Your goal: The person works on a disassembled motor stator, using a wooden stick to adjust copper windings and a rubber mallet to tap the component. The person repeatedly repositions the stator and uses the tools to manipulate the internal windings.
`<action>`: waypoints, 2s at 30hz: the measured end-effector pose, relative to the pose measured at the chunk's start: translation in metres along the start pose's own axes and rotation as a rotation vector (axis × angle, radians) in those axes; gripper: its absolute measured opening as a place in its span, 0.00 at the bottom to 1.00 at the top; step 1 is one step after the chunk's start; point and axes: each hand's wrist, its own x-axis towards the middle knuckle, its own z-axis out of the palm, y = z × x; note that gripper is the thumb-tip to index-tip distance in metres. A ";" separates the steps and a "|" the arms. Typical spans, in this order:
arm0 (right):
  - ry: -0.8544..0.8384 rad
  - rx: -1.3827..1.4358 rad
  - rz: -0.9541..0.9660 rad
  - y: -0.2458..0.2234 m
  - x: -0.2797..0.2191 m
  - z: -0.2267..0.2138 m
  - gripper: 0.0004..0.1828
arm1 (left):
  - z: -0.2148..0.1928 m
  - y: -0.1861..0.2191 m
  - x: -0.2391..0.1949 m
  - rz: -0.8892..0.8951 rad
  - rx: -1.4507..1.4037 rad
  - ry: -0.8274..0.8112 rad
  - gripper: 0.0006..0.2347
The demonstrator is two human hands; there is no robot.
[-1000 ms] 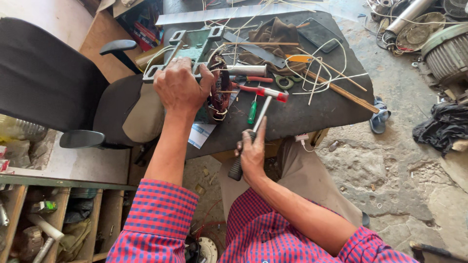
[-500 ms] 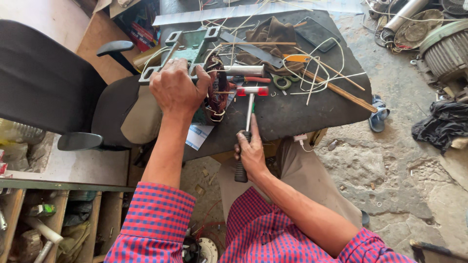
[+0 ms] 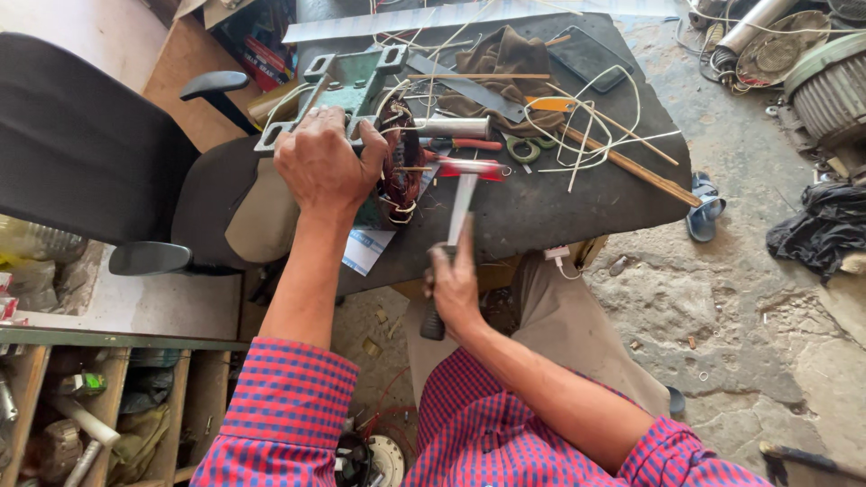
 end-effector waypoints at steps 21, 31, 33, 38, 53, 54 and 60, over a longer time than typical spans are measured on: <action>-0.120 -0.053 0.031 -0.001 0.002 -0.002 0.45 | 0.002 -0.002 0.000 0.000 0.010 -0.023 0.16; -0.093 -0.081 0.049 -0.005 0.002 -0.001 0.44 | 0.001 -0.002 0.001 -0.007 -0.002 -0.029 0.16; -0.045 -0.014 0.041 -0.006 0.003 -0.002 0.44 | 0.002 -0.004 -0.001 0.004 0.005 -0.042 0.16; -0.007 0.062 0.043 -0.011 0.006 -0.006 0.45 | 0.005 -0.008 -0.008 0.027 0.021 -0.033 0.17; -0.133 0.000 0.034 -0.010 0.002 -0.004 0.45 | 0.009 -0.016 -0.019 0.001 0.046 -0.100 0.20; -0.092 0.027 0.005 -0.010 0.001 -0.004 0.45 | 0.009 -0.016 -0.019 0.004 0.047 -0.101 0.20; -0.161 -0.057 0.074 -0.010 0.000 -0.004 0.45 | 0.009 -0.015 -0.019 0.012 0.051 -0.105 0.19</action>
